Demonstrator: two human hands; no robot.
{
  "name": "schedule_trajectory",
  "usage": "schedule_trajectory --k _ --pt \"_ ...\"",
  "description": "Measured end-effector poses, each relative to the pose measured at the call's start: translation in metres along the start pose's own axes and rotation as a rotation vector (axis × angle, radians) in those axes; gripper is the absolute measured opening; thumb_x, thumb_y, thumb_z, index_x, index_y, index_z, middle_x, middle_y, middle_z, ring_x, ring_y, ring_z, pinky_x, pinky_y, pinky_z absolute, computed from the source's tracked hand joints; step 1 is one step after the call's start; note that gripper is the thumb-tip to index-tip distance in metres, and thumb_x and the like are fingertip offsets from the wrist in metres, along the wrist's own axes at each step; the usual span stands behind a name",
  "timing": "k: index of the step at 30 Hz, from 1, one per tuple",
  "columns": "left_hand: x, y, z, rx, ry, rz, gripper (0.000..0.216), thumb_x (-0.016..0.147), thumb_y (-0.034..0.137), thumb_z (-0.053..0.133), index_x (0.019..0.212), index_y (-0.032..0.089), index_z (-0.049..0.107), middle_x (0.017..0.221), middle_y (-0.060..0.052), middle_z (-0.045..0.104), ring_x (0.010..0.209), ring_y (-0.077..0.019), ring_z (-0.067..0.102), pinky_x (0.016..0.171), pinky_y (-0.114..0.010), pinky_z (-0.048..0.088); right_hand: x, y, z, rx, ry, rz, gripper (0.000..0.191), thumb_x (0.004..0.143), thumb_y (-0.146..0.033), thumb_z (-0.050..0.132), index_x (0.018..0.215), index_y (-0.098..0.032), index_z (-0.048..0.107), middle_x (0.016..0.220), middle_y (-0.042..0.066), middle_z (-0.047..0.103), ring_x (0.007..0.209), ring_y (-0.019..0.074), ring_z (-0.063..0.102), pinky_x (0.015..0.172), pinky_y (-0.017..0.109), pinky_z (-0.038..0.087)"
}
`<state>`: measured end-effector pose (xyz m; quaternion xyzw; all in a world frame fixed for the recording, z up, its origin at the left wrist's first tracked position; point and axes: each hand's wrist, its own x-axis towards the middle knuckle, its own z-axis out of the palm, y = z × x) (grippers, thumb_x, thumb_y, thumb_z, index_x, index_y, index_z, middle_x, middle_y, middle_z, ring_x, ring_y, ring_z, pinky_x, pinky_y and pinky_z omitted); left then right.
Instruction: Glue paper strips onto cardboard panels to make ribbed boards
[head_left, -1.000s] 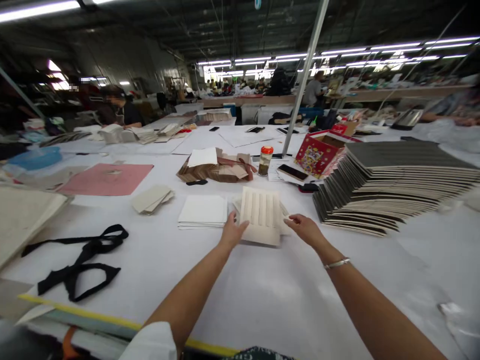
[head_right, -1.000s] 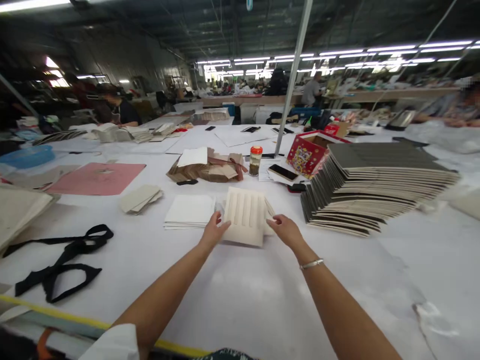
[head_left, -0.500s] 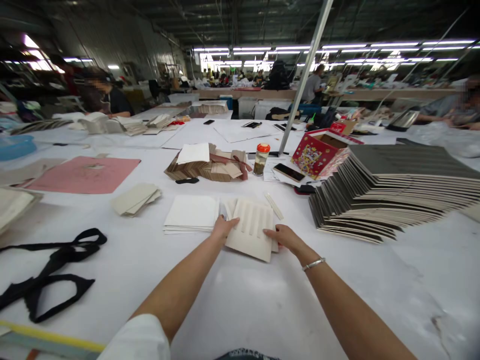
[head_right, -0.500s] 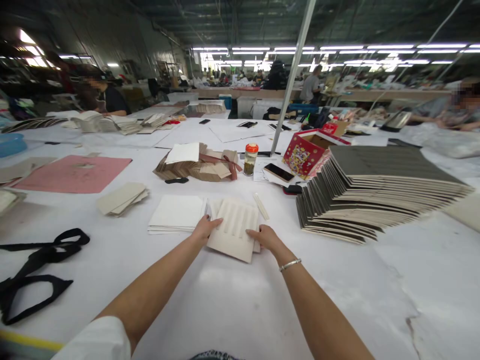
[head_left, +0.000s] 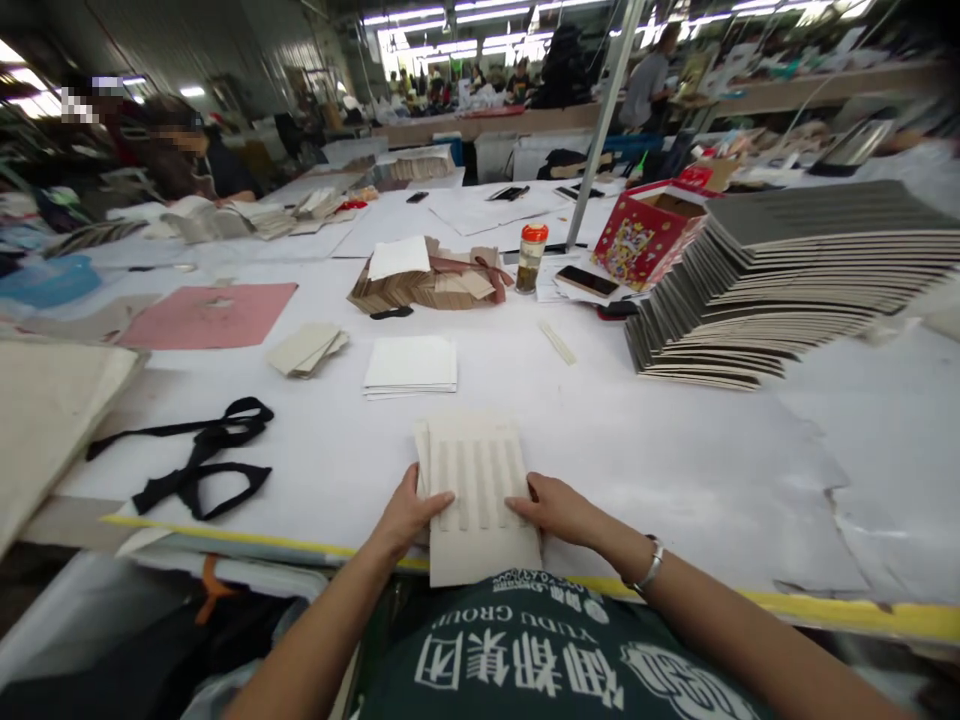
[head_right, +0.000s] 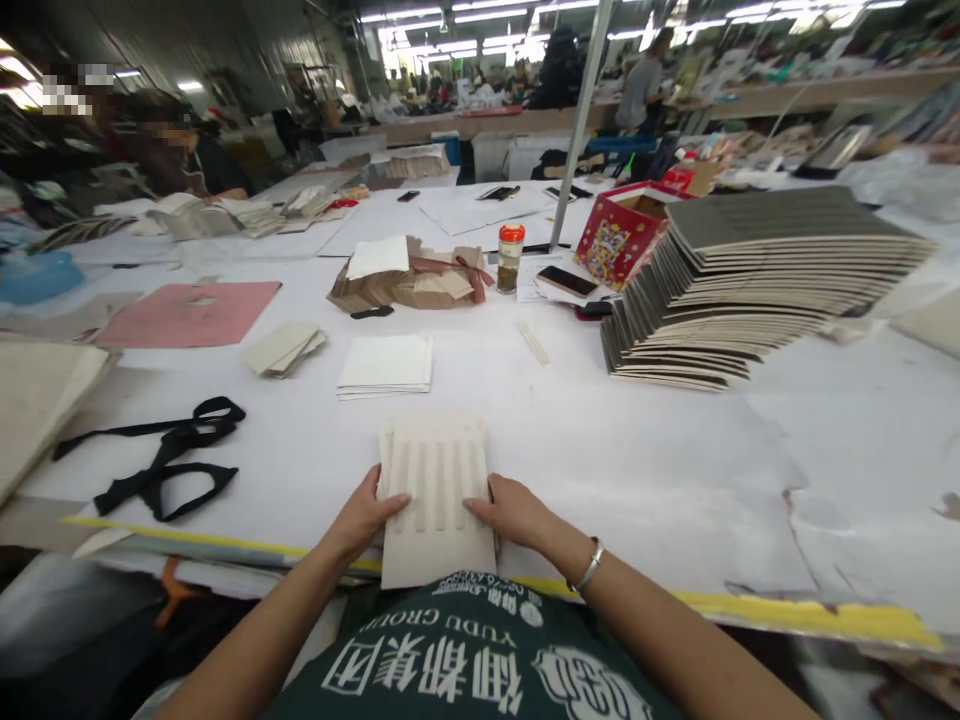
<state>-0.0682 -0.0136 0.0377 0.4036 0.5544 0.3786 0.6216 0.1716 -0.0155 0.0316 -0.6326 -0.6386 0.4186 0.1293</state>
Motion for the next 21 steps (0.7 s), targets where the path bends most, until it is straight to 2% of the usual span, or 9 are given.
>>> schedule_trajectory --k 2,4,8,10,13,15,17,19,21 --pt "-0.016 0.002 -0.032 0.053 0.071 0.014 0.063 0.055 0.026 0.074 0.111 0.016 0.047 0.111 -0.01 0.058 0.1 -0.023 0.055 0.083 -0.03 0.045 0.002 -0.025 0.019 -0.054 -0.066 -0.067 0.033 0.068 -0.047 0.056 0.077 -0.015 0.059 0.082 0.013 0.064 0.073 0.023 0.058 0.063 0.032 0.042" --pt "-0.022 0.018 -0.072 0.144 0.074 0.01 0.06 0.055 0.026 0.074 0.109 0.015 0.05 0.109 -0.01 0.059 0.096 -0.0235 0.057 0.08 -0.03 0.046 0.005 -0.053 0.044 0.029 -0.222 -0.137 0.032 0.071 -0.045 0.054 0.082 -0.015 0.058 0.081 0.011 0.064 0.069 0.0207 0.058 0.06 0.03 0.043" --pt "0.005 0.081 -0.142 0.408 -0.133 -0.106 0.059 0.051 0.024 0.073 0.106 0.017 0.055 0.097 -0.009 0.064 0.087 -0.027 0.06 0.072 -0.034 0.047 0.008 -0.106 0.098 0.31 -0.633 -0.236 0.032 0.074 -0.039 0.05 0.097 -0.016 0.055 0.08 0.005 0.063 0.055 0.0141 0.057 0.048 0.025 0.043" --pt "0.033 0.113 -0.156 0.664 -0.12 -0.184 0.063 0.041 0.016 0.076 0.102 0.015 0.059 0.088 -0.009 0.066 0.085 -0.0301 0.06 0.075 -0.038 0.045 0.007 -0.121 0.112 0.31 -0.695 -0.28 0.037 0.073 -0.038 0.052 0.102 -0.016 0.054 0.081 0.004 0.063 0.054 0.0135 0.056 0.046 0.025 0.042" --pt "0.072 0.141 -0.15 0.985 0.03 -0.09 0.069 0.032 0.009 0.076 0.099 0.016 0.061 0.097 -0.011 0.065 0.1 -0.033 0.053 0.09 -0.04 0.036 0.009 -0.119 0.108 0.139 -0.597 -0.371 0.034 0.071 -0.036 0.054 0.098 -0.015 0.058 0.077 0.004 0.064 0.058 0.0138 0.056 0.052 0.024 0.042" --pt "0.08 0.14 -0.137 1.088 0.035 0.062 0.07 0.039 0.018 0.076 0.107 0.017 0.057 0.116 -0.012 0.056 0.113 -0.0305 0.044 0.098 -0.038 0.027 0.012 -0.104 0.09 0.05 -0.486 -0.405 0.028 0.072 -0.033 0.053 0.091 -0.015 0.061 0.074 0.004 0.064 0.062 0.0138 0.056 0.057 0.024 0.041" --pt "0.066 0.121 -0.126 1.213 -0.032 0.232 0.071 0.055 0.035 0.069 0.12 0.016 0.047 0.13 -0.013 0.043 0.12 -0.0265 0.038 0.101 -0.036 0.023 0.018 -0.085 0.065 0.027 -0.398 -0.368 0.024 0.075 -0.032 0.05 0.088 -0.015 0.061 0.071 0.003 0.064 0.062 0.0132 0.056 0.059 0.023 0.041" --pt "0.039 0.086 -0.121 1.376 -0.045 0.336 0.08 0.061 0.045 0.063 0.13 0.015 0.034 0.137 -0.013 0.033 0.125 -0.0252 0.031 0.103 -0.038 0.021 0.028 -0.068 0.04 0.001 -0.304 -0.313 0.023 0.078 -0.03 0.046 0.088 -0.015 0.06 0.07 0.003 0.064 0.062 0.0127 0.056 0.06 0.023 0.041" --pt "0.012 0.043 -0.12 1.538 0.049 0.345 0.092 0.056 0.05 0.065 0.134 0.018 0.027 0.141 -0.013 0.025 0.129 -0.0298 0.021 0.103 -0.047 0.016 0.046 -0.059 0.019 -0.096 -0.136 -0.309 0.022 0.08 -0.028 0.043 0.087 -0.015 0.06 0.074 0.004 0.063 0.065 0.0136 0.056 0.063 0.025 0.042"
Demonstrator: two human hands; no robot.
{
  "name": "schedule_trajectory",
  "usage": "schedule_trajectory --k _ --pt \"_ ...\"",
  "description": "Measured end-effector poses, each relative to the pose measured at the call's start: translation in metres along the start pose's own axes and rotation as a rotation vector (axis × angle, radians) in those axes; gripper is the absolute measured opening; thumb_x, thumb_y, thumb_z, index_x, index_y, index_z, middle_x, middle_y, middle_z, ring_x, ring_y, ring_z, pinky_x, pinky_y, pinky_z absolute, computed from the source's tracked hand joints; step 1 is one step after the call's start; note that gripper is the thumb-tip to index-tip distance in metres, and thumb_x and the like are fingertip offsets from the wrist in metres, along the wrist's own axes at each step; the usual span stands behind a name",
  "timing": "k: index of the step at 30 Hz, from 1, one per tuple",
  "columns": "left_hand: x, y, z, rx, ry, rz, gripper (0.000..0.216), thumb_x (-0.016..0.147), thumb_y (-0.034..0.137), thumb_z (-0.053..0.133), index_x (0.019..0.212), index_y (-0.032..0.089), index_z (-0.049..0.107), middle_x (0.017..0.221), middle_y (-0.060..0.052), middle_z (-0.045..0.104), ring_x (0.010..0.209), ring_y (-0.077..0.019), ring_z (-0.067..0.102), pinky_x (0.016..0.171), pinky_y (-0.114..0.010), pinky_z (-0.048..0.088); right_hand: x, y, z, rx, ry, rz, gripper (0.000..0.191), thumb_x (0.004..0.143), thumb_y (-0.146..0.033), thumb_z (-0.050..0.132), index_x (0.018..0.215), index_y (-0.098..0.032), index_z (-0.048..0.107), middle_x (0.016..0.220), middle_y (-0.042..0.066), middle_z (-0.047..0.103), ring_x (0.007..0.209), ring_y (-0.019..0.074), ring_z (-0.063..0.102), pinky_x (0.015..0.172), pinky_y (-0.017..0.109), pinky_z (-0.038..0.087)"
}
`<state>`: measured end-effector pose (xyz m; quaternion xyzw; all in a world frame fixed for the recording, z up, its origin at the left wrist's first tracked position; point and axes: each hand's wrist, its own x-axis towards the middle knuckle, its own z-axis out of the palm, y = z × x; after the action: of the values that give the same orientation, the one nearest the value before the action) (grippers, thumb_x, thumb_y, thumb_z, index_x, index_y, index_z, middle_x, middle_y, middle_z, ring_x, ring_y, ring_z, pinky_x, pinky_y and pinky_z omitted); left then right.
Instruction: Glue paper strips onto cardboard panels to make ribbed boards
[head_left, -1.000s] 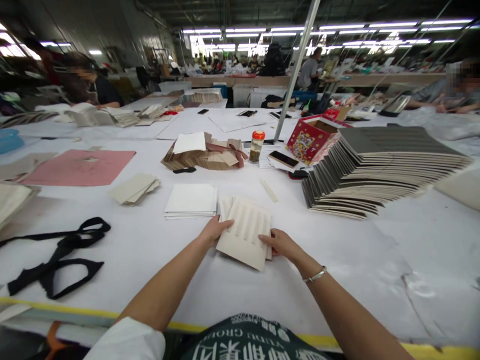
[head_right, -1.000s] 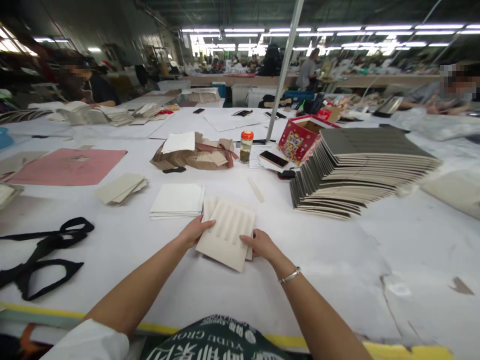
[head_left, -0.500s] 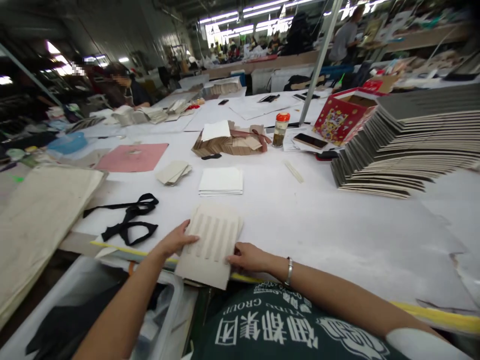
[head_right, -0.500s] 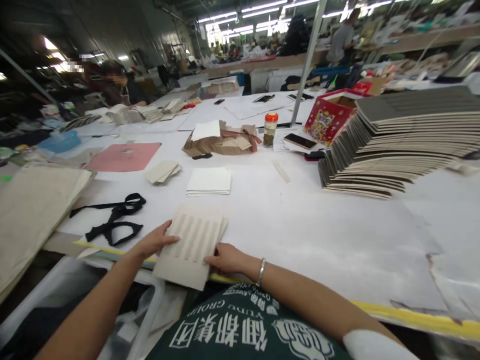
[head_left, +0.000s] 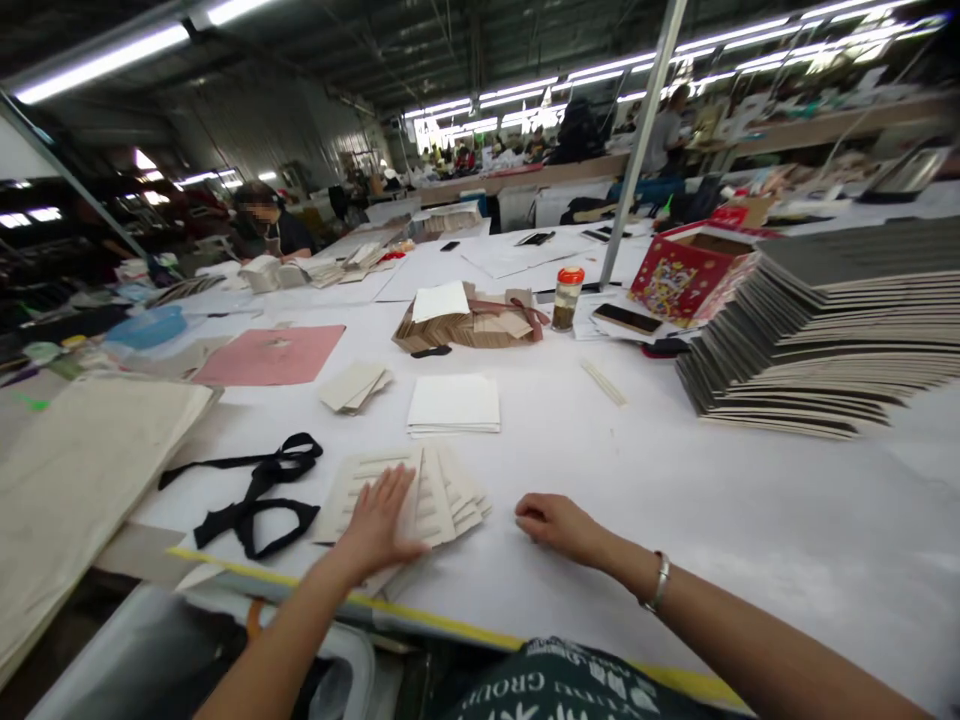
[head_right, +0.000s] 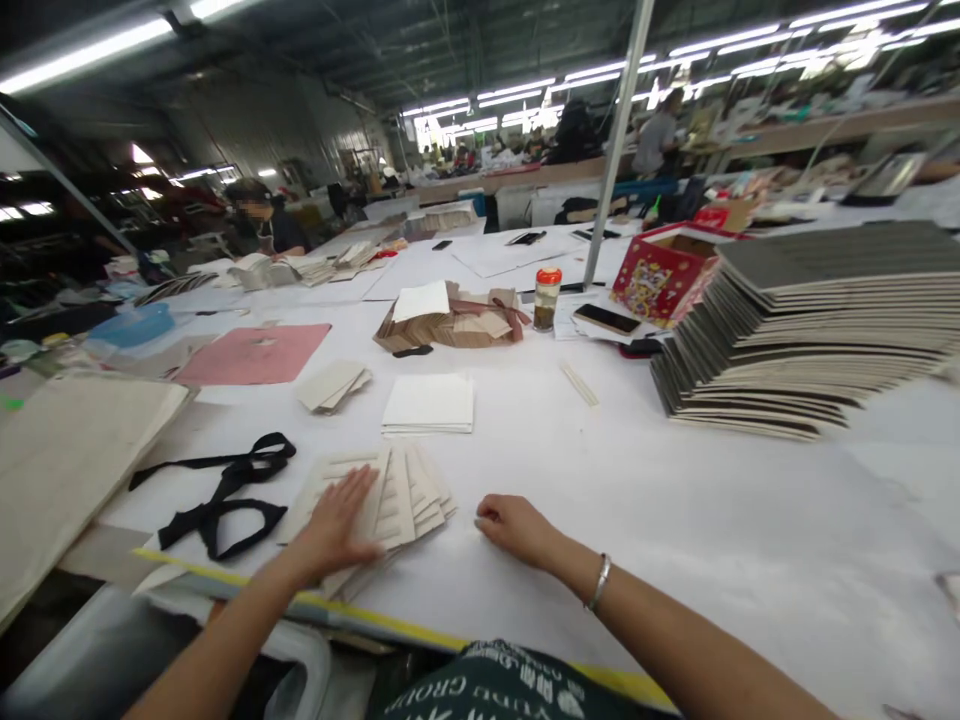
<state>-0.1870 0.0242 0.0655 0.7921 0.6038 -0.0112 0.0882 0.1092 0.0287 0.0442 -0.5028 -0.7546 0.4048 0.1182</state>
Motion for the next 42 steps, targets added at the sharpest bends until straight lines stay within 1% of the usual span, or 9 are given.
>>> schedule_trajectory --k 4,7,12,21,27,31,34,39,42 --pt "-0.035 0.005 0.06 0.208 0.264 -0.04 0.085 0.061 0.05 0.062 0.132 0.016 0.032 0.14 -0.015 0.025 0.129 -0.0333 0.02 0.101 -0.052 0.013 0.059 0.013 -0.025 -0.371 0.305 -0.118 0.031 0.081 -0.026 0.044 0.107 -0.013 0.054 0.105 0.011 0.058 0.095 0.0199 0.052 0.082 0.03 0.04" --pt "-0.026 0.009 0.073 0.264 0.426 0.038 0.07 0.071 0.047 0.054 0.131 0.018 0.035 0.137 -0.014 0.031 0.127 -0.0311 0.026 0.102 -0.05 0.012 0.114 0.014 -0.03 -0.586 0.364 -0.174 0.046 0.081 -0.028 0.048 0.123 -0.011 0.043 0.13 0.015 0.04 0.119 0.0243 0.035 0.095 0.035 0.03" --pt "-0.007 0.012 0.058 0.294 0.424 0.262 0.062 0.077 0.041 0.05 0.133 0.021 0.03 0.135 -0.009 0.038 0.124 -0.0267 0.032 0.103 -0.045 0.014 0.161 0.017 -0.036 -0.733 0.281 -0.172 0.038 0.084 -0.032 0.044 0.116 -0.013 0.05 0.125 0.013 0.048 0.114 0.0245 0.042 0.095 0.038 0.026" --pt "-0.012 0.001 0.03 0.161 0.217 0.287 0.046 0.085 0.042 0.039 0.125 0.02 0.042 0.128 -0.007 0.046 0.118 -0.0217 0.042 0.096 -0.04 0.036 0.167 0.017 -0.054 -0.61 0.223 -0.13 0.03 0.085 -0.028 0.039 0.078 -0.014 0.065 0.088 0.01 0.065 0.083 0.0176 0.057 0.077 0.028 0.034" --pt "0.001 -0.01 0.012 0.157 0.431 0.368 0.031 0.087 0.025 0.039 0.114 0.017 0.052 0.112 -0.007 0.06 0.105 -0.0171 0.054 0.088 -0.031 0.046 0.173 0.007 -0.087 -0.484 0.352 0.006 0.025 0.08 -0.024 0.04 0.079 -0.015 0.063 0.081 0.007 0.065 0.074 0.0162 0.056 0.064 0.024 0.037" --pt "0.008 0.014 -0.028 0.151 0.801 0.344 0.036 0.083 0.014 0.044 0.118 0.016 0.048 0.111 -0.01 0.06 0.105 -0.0183 0.054 0.09 -0.033 0.045 0.127 0.008 -0.134 -0.295 0.852 -0.029 0.025 0.082 -0.028 0.036 0.091 -0.014 0.054 0.092 0.011 0.061 0.081 0.02 0.053 0.068 0.028 0.038" --pt "0.014 0.074 -0.036 0.119 0.861 0.424 0.044 0.08 0.011 0.046 0.124 0.014 0.042 0.119 -0.012 0.054 0.11 -0.0199 0.05 0.092 -0.033 0.043 0.058 0.02 -0.154 -0.257 1.052 -0.107 0.023 0.081 -0.034 0.04 0.09 -0.016 0.051 0.082 0.009 0.06 0.071 0.0197 0.054 0.061 0.028 0.037" --pt "0.024 0.206 0.03 0.098 0.282 0.597 0.039 0.082 0.023 0.044 0.118 0.01 0.047 0.121 -0.015 0.052 0.109 -0.0265 0.05 0.085 -0.039 0.045 -0.07 0.057 -0.137 -0.435 1.02 0.109 0.023 0.079 -0.041 0.043 0.086 -0.019 0.048 0.067 0.004 0.055 0.052 0.018 0.05 0.05 0.027 0.031" --pt "0.04 0.238 0.059 -0.05 -0.018 0.697 0.049 0.077 0.047 0.05 0.116 0.017 0.05 0.116 -0.01 0.056 0.107 -0.027 0.05 0.086 -0.041 0.043 -0.133 0.074 -0.124 -0.353 1.074 0.304 0.022 0.076 -0.044 0.045 0.082 -0.022 0.047 0.066 0.003 0.055 0.051 0.0188 0.051 0.049 0.029 0.034"
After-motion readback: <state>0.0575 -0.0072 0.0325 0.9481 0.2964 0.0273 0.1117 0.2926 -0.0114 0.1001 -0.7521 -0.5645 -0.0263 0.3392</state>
